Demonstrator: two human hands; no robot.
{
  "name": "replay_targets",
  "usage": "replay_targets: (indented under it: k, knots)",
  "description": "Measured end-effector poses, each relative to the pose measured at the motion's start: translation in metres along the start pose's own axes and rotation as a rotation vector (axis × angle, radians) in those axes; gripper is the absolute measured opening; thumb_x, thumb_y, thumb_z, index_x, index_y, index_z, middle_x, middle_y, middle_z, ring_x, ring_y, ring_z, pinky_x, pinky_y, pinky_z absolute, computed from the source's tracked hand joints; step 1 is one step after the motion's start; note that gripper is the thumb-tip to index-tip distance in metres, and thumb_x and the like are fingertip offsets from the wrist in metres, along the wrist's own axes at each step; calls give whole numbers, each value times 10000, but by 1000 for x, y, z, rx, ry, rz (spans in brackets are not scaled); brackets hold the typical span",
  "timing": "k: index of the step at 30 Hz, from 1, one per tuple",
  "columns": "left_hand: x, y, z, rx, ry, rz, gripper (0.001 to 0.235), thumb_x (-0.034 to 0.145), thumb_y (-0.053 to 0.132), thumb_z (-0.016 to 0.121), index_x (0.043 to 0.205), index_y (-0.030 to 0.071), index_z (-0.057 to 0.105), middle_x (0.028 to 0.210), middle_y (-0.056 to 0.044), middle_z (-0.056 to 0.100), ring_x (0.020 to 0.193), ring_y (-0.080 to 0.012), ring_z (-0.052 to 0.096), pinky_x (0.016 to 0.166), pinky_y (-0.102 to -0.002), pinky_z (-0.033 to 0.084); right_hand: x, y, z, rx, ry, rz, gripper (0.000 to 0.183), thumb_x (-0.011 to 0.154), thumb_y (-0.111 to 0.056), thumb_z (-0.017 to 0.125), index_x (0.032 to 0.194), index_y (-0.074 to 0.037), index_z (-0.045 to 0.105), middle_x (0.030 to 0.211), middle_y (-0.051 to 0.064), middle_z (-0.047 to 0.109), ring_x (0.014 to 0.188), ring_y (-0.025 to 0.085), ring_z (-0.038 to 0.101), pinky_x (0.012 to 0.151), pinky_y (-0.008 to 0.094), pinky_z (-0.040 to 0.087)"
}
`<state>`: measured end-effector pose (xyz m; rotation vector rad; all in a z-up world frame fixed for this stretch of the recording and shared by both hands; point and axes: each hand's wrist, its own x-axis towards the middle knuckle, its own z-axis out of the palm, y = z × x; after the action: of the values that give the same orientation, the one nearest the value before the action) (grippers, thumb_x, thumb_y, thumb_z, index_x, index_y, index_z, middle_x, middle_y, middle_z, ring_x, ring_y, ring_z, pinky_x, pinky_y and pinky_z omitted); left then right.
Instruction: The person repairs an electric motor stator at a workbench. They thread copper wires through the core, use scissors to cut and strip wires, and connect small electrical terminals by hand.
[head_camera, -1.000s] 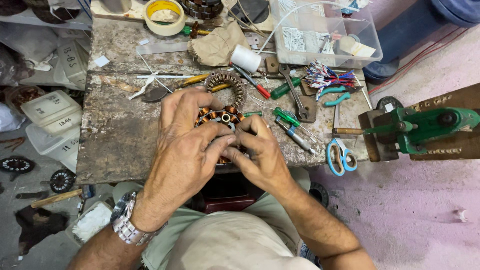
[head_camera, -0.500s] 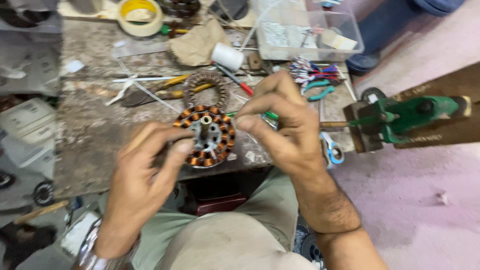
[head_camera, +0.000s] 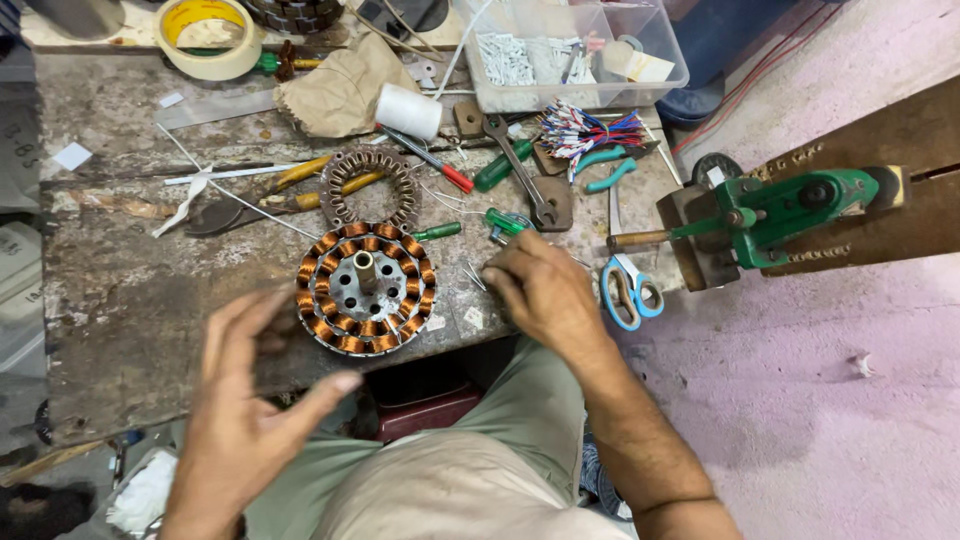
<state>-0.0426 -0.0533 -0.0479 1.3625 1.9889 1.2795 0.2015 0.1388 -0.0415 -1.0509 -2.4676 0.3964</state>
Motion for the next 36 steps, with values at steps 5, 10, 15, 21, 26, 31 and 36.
replay_targets:
  k: [5,10,15,21,26,31,36]
  knots:
    - [2,2,19,99,66,99,1009,629,346,916,1484,105,439,1392,-240,409,1229,-381,524,887,-429,512,4,3,19,-163,4,-24,168,862,-253,764,861,-86,744,858,80,596,797,309,642,708,463,504]
    - [2,8,33,103,126,80,983,603,323,933,1449,127,471,1373,-226,397,1219,-395,518,938,-473,516,5,2,19,-199,-2,-40,142,843,-235,764,846,-95,742,856,81,600,794,309,651,700,463,514]
    - [-6,22,41,182,208,163,738,656,352,928,1275,105,610,1378,-219,400,1325,-396,425,1069,-535,398,7,2,24,-244,0,-34,148,793,-217,770,836,-82,728,850,105,608,771,330,652,689,473,523]
    - [4,36,32,219,182,197,443,703,349,907,1040,104,756,1361,-191,472,1304,-386,374,1061,-536,354,11,14,23,-64,7,106,191,822,-201,793,878,-38,711,856,114,724,733,292,700,667,423,535]
    - [3,47,35,260,321,257,314,774,251,905,1000,85,766,1161,-159,579,1122,-334,496,942,-464,420,-2,19,10,731,-16,364,151,874,-55,773,1000,-6,707,851,103,745,752,144,686,656,292,542]
    - [-26,62,54,86,200,401,317,811,190,892,1071,83,746,915,-51,706,790,-153,697,670,-292,533,-45,3,-12,1136,-101,149,358,898,3,758,1220,28,604,1023,103,749,972,156,736,846,303,609]
    - [-21,65,75,-384,-195,256,320,810,78,842,1127,81,796,893,-43,757,745,-134,750,619,-265,585,-71,-8,-28,1196,-275,113,617,930,-14,767,1472,15,474,1005,102,750,995,146,720,904,287,562]
